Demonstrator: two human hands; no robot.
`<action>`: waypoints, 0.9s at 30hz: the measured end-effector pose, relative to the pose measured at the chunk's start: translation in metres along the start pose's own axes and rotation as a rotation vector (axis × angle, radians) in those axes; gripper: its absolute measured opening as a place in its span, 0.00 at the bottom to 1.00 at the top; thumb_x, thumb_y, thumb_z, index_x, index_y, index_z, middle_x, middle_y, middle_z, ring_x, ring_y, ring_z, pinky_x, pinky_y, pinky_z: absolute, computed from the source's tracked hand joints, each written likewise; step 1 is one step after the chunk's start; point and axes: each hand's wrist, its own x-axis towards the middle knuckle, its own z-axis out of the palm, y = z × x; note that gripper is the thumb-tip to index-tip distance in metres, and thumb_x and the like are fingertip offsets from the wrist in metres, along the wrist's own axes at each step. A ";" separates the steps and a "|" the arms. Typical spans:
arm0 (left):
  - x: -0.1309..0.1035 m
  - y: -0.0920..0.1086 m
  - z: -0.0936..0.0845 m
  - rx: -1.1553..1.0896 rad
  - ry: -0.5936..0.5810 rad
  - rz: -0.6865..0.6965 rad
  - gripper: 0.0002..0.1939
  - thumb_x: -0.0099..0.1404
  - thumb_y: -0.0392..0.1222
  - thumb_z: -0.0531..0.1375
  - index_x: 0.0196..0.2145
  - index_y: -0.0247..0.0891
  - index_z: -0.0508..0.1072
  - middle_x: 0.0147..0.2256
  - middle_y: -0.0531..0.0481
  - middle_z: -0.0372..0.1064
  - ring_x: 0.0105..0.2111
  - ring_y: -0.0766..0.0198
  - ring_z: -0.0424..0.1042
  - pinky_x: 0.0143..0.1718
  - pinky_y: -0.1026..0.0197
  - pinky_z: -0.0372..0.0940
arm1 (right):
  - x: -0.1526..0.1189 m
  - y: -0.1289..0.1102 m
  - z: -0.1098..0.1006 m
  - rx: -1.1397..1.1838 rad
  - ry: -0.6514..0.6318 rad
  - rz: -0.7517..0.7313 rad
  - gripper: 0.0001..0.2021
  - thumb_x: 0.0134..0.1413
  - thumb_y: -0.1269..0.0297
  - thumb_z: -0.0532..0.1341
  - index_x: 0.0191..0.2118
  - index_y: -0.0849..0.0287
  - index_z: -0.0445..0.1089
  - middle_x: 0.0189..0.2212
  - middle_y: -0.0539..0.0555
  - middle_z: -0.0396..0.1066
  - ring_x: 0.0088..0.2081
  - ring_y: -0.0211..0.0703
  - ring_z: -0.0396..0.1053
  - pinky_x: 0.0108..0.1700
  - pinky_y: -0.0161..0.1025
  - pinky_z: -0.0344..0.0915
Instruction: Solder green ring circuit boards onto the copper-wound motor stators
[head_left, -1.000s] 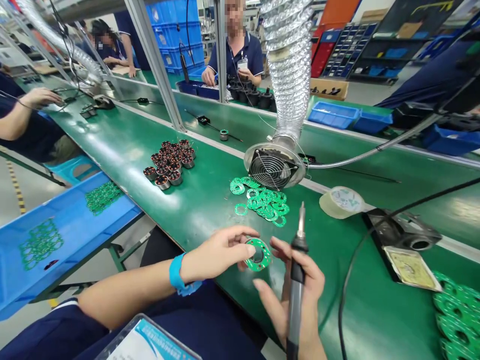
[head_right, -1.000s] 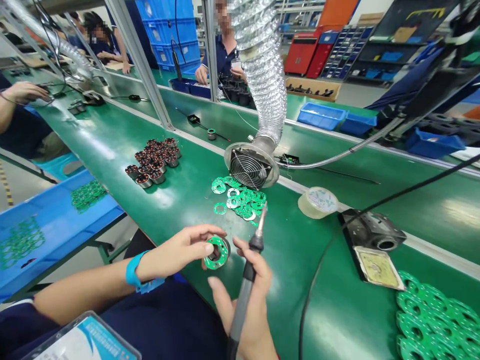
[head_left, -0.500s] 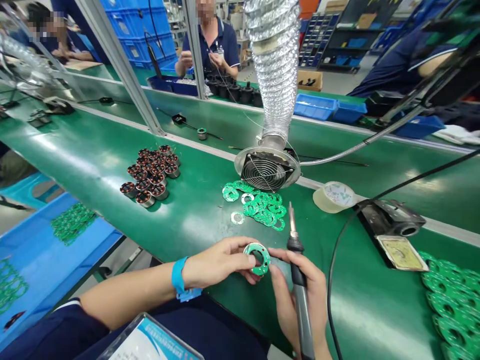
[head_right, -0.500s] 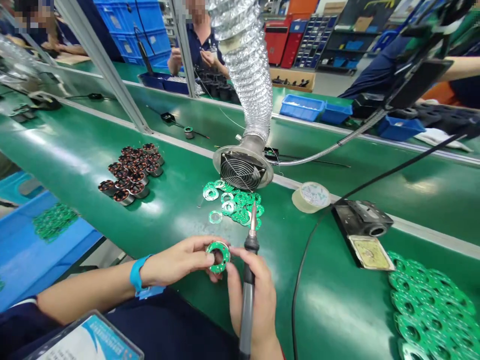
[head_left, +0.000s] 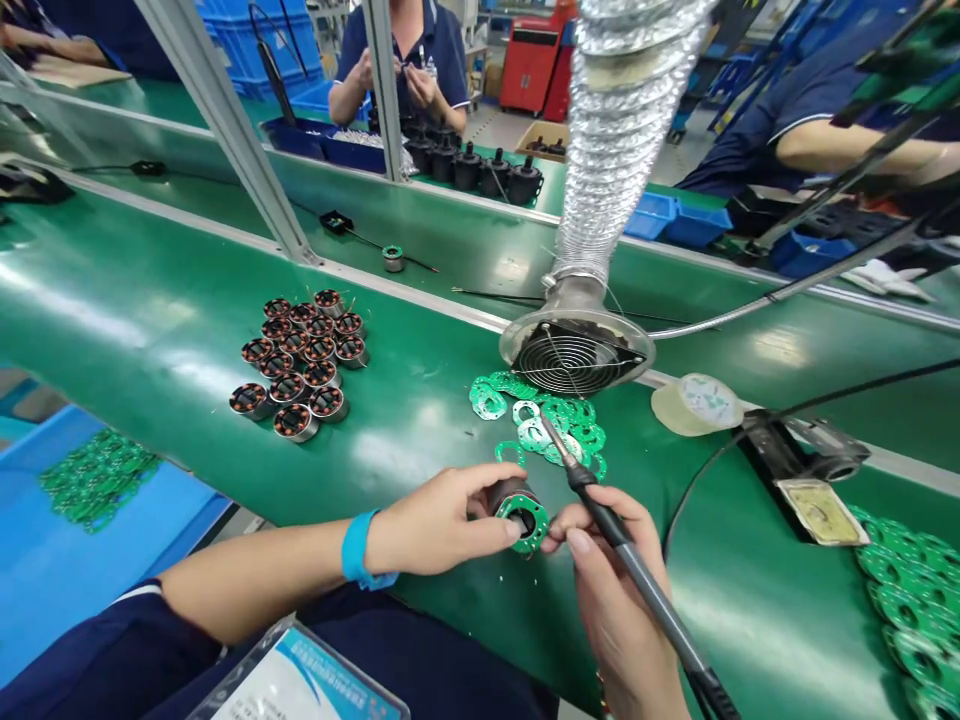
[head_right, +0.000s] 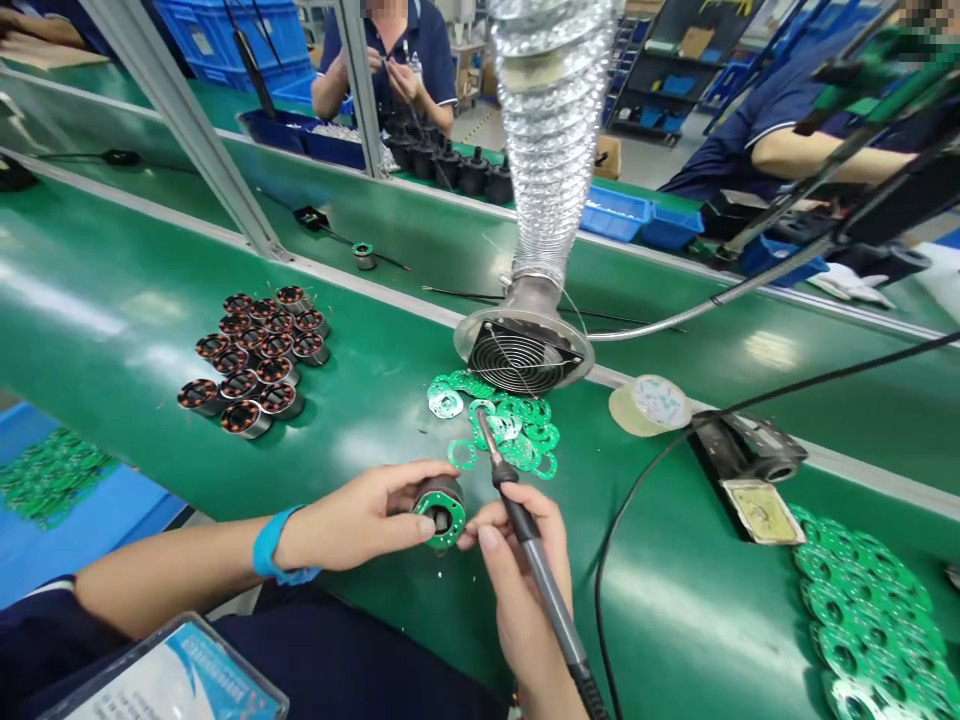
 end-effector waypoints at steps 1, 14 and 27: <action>-0.003 -0.001 -0.004 -0.070 -0.031 -0.020 0.32 0.60 0.49 0.59 0.59 0.32 0.64 0.43 0.42 0.69 0.39 0.59 0.68 0.41 0.57 0.67 | 0.003 -0.001 0.005 0.036 -0.037 0.002 0.13 0.61 0.61 0.63 0.50 0.48 0.66 0.29 0.46 0.73 0.26 0.34 0.72 0.30 0.32 0.72; -0.033 -0.002 -0.043 -0.104 -0.226 -0.128 0.14 0.60 0.41 0.60 0.44 0.35 0.71 0.27 0.56 0.63 0.24 0.71 0.61 0.27 0.67 0.60 | 0.003 0.006 0.038 -0.115 -0.296 0.134 0.16 0.60 0.54 0.63 0.52 0.48 0.65 0.26 0.44 0.65 0.23 0.33 0.62 0.24 0.30 0.60; -0.011 -0.015 -0.009 -0.496 -0.393 -0.285 0.19 0.49 0.53 0.66 0.30 0.35 0.71 0.22 0.56 0.69 0.19 0.69 0.69 0.21 0.67 0.63 | -0.024 -0.016 0.026 -0.285 -0.189 -0.239 0.12 0.64 0.65 0.58 0.52 0.47 0.63 0.41 0.52 0.74 0.47 0.45 0.72 0.53 0.47 0.66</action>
